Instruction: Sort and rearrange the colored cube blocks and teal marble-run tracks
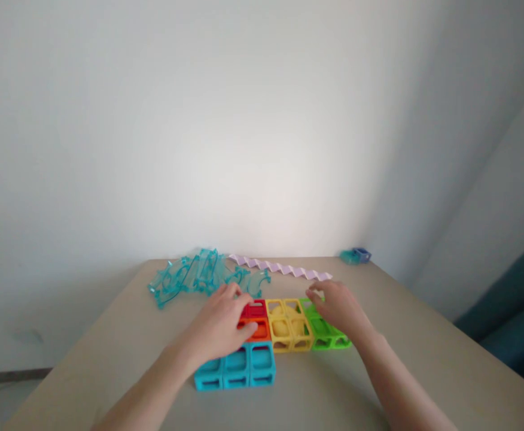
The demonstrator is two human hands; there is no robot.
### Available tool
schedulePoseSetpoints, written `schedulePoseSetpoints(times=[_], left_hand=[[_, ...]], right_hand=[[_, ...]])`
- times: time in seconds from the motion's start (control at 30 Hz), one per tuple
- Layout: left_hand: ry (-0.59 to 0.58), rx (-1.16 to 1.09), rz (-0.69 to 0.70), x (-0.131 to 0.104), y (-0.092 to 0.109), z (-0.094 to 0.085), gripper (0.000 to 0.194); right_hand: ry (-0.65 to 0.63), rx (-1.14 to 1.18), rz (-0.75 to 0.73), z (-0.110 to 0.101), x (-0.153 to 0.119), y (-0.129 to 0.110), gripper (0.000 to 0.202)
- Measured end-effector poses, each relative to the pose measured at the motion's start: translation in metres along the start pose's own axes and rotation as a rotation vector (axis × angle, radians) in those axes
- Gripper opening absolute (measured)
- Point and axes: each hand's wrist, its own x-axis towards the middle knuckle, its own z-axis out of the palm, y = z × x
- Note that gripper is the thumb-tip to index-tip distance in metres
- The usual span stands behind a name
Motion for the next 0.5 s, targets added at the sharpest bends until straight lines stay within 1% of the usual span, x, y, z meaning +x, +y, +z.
schedulePoseSetpoints(times=[0.07, 0.1, 0.17, 0.2, 0.23, 0.3, 0.37, 0.5], left_hand=[[-0.092, -0.033, 0.193, 0.011, 0.022, 0.018, 0.053], [-0.138, -0.033, 0.271, 0.017, 0.03, 0.029, 0.06], [-0.222, -0.018, 0.334, 0.027, 0.039, 0.048, 0.065], [-0.257, -0.015, 0.346, 0.031, 0.041, 0.055, 0.064], [-0.267, -0.01, 0.347, 0.033, 0.041, 0.062, 0.061], [-0.264, -0.002, 0.338, 0.036, 0.04, 0.068, 0.055], [-0.252, 0.006, 0.334, 0.035, 0.039, 0.07, 0.054], [-0.242, 0.05, 0.358, 0.031, 0.039, 0.068, 0.068]], right_hand=[[0.004, 0.002, -0.026, 0.008, -0.003, 0.013, 0.032], [-0.014, 0.027, -0.043, 0.013, -0.005, 0.018, 0.035], [-0.045, 0.11, -0.078, 0.024, -0.008, 0.025, 0.04], [-0.05, 0.15, -0.089, 0.028, -0.008, 0.028, 0.041], [-0.049, 0.179, -0.091, 0.032, -0.008, 0.03, 0.04], [-0.045, 0.207, -0.075, 0.038, -0.006, 0.033, 0.038], [-0.043, 0.191, -0.056, 0.04, -0.002, 0.034, 0.035], [-0.041, 0.169, -0.047, 0.04, 0.0, 0.032, 0.033]])
